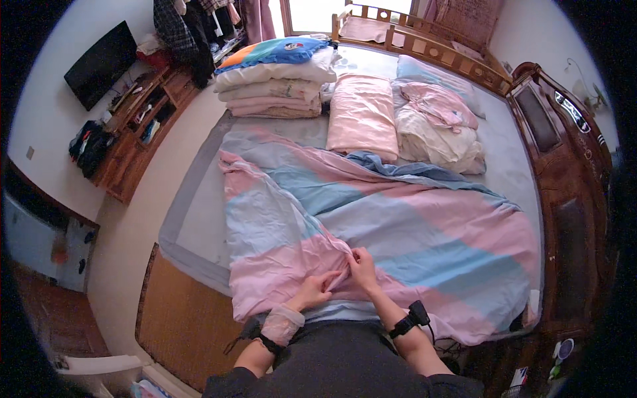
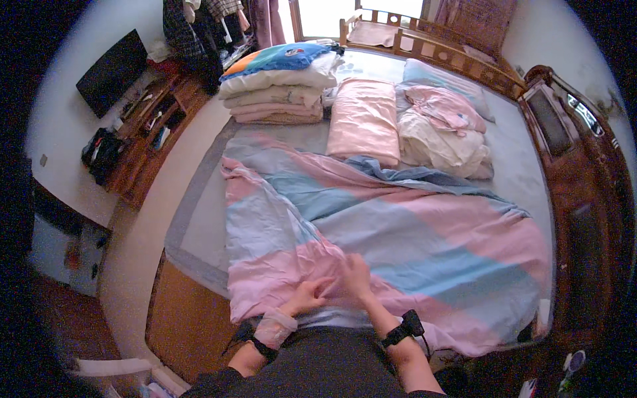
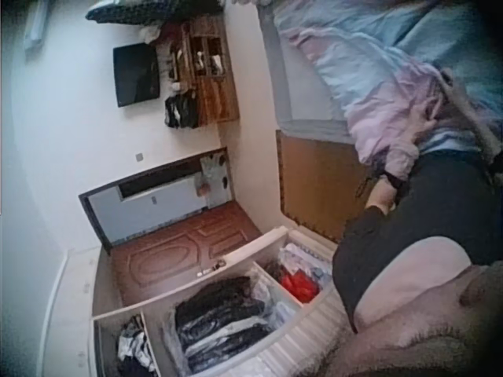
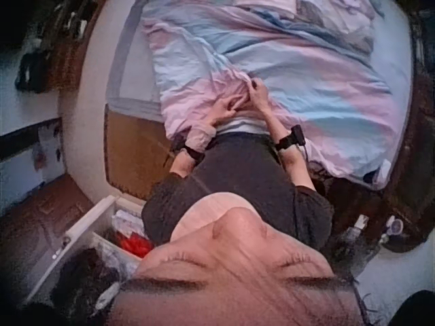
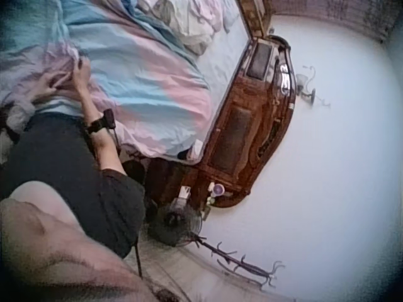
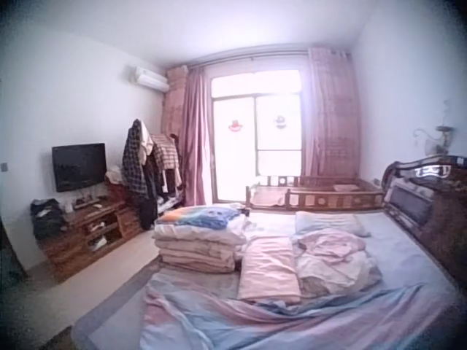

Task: Spreading and smoothing a duvet cover on a bed.

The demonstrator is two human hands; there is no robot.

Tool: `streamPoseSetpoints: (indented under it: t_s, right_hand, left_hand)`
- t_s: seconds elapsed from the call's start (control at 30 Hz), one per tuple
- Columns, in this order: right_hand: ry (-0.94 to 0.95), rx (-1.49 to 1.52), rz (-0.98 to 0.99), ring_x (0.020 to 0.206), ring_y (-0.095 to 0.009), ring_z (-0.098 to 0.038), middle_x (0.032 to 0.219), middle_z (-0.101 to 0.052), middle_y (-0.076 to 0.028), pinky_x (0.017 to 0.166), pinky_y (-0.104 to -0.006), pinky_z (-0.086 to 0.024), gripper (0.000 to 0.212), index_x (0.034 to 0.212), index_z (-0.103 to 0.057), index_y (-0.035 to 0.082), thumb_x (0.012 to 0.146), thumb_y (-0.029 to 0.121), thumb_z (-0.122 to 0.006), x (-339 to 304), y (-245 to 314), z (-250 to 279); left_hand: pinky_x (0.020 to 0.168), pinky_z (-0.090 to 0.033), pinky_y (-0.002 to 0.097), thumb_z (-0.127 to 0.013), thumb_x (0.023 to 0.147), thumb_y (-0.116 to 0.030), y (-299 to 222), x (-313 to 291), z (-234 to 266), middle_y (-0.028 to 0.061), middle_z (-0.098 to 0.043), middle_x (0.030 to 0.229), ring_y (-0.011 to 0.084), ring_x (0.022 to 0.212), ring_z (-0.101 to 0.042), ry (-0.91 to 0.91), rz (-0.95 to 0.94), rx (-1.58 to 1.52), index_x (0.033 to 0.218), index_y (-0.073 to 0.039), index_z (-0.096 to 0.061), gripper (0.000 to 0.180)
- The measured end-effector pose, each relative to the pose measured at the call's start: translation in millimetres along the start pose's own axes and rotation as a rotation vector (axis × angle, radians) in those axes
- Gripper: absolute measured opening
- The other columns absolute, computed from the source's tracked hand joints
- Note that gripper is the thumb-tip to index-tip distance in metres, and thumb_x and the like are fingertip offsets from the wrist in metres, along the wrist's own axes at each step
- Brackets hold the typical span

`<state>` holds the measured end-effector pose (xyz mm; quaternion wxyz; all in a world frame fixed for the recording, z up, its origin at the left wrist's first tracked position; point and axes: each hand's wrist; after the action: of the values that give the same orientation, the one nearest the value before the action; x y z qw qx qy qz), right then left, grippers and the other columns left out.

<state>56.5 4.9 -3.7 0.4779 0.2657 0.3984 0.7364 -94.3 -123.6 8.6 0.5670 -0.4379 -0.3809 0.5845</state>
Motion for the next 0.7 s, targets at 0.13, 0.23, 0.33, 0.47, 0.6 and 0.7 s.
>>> streamPoseSetpoints:
  t_s: [0.13, 0.23, 0.33, 0.47, 0.6, 0.7]
  right_hand:
    - [-0.075, -0.011, 0.048, 0.075, -0.028, -0.058, 0.085, -0.056, -0.016, 0.066, -0.0353, -0.047, 0.023, 0.100, -0.063, -0.001, 0.084, 0.016, -0.065, -1.9, -20.8, -1.2]
    - [-0.183, -0.075, 0.127, 0.080, -0.031, -0.058, 0.090, -0.055, -0.015, 0.068, -0.0375, -0.047, 0.025, 0.102, -0.062, 0.001, 0.082, 0.016, -0.066, -1.6, -0.3, -1.3]
    - [-0.188, -0.265, 0.358, 0.084, -0.033, -0.057, 0.093, -0.054, -0.014, 0.070, -0.0405, -0.047, 0.024, 0.101, -0.060, 0.004, 0.080, 0.015, -0.067, -0.2, 26.3, 13.8]
    - [0.021, -0.370, 0.326, 0.086, -0.035, -0.056, 0.091, -0.054, -0.014, 0.073, -0.0425, -0.047, 0.020, 0.095, -0.060, 0.004, 0.078, 0.012, -0.066, -5.2, 31.0, 16.6]
    - [0.011, 0.118, -0.065, 0.080, -0.024, -0.059, 0.087, -0.060, -0.008, 0.070, -0.0354, -0.047, 0.009, 0.091, -0.060, 0.005, 0.085, 0.011, -0.063, 6.2, 9.7, 9.0]
    - [0.198, 0.894, -0.539, 0.075, -0.015, -0.058, 0.084, -0.062, -0.003, 0.067, -0.0290, -0.045, 0.007, 0.086, -0.060, 0.006, 0.089, 0.012, -0.060, 14.5, -14.1, 15.2]
  left_hand:
    - [0.058, -0.046, 0.0328, -0.065, 0.067, -0.006, -14.0, 3.2, 3.4, 0.0094, -0.056, 0.066, 0.0193, 0.057, -0.055, 0.069, -0.006, 0.077, 0.132, -0.012, -0.052, 0.066]
    - [0.058, -0.046, 0.0338, -0.064, 0.067, -0.006, -22.7, -0.7, 7.7, 0.0102, -0.055, 0.066, 0.0212, 0.057, -0.056, 0.080, -0.020, 0.129, 0.132, -0.013, -0.051, 0.066]
    - [0.058, -0.047, 0.0339, -0.065, 0.068, -0.006, -10.8, -2.7, 2.5, 0.0128, -0.057, 0.068, 0.0205, 0.059, -0.056, 0.053, -0.071, 0.176, 0.132, -0.012, -0.052, 0.065]
    - [0.057, -0.045, 0.0343, -0.064, 0.067, -0.004, -18.2, -1.8, 0.6, 0.0141, -0.053, 0.064, 0.0229, 0.057, -0.055, 0.036, -0.099, 0.148, 0.133, -0.013, -0.051, 0.067]
    - [0.056, -0.045, 0.0344, -0.064, 0.067, -0.004, -25.3, -0.8, 3.8, 0.0132, -0.053, 0.064, 0.0224, 0.056, -0.054, 0.084, -0.017, 0.132, 0.132, -0.014, -0.052, 0.067]
    - [0.055, -0.044, 0.0341, -0.064, 0.066, -0.004, -32.4, -4.4, 8.2, 0.0100, -0.051, 0.062, 0.0205, 0.054, -0.051, 0.050, -0.045, 0.106, 0.131, -0.016, -0.053, 0.068]
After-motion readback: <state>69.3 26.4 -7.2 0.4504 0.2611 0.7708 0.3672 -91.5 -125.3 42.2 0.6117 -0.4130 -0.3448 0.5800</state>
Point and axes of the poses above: each hand's wrist, its own x-axis towards the middle knuckle, its own z-axis out of the back of the hand, y = z × x
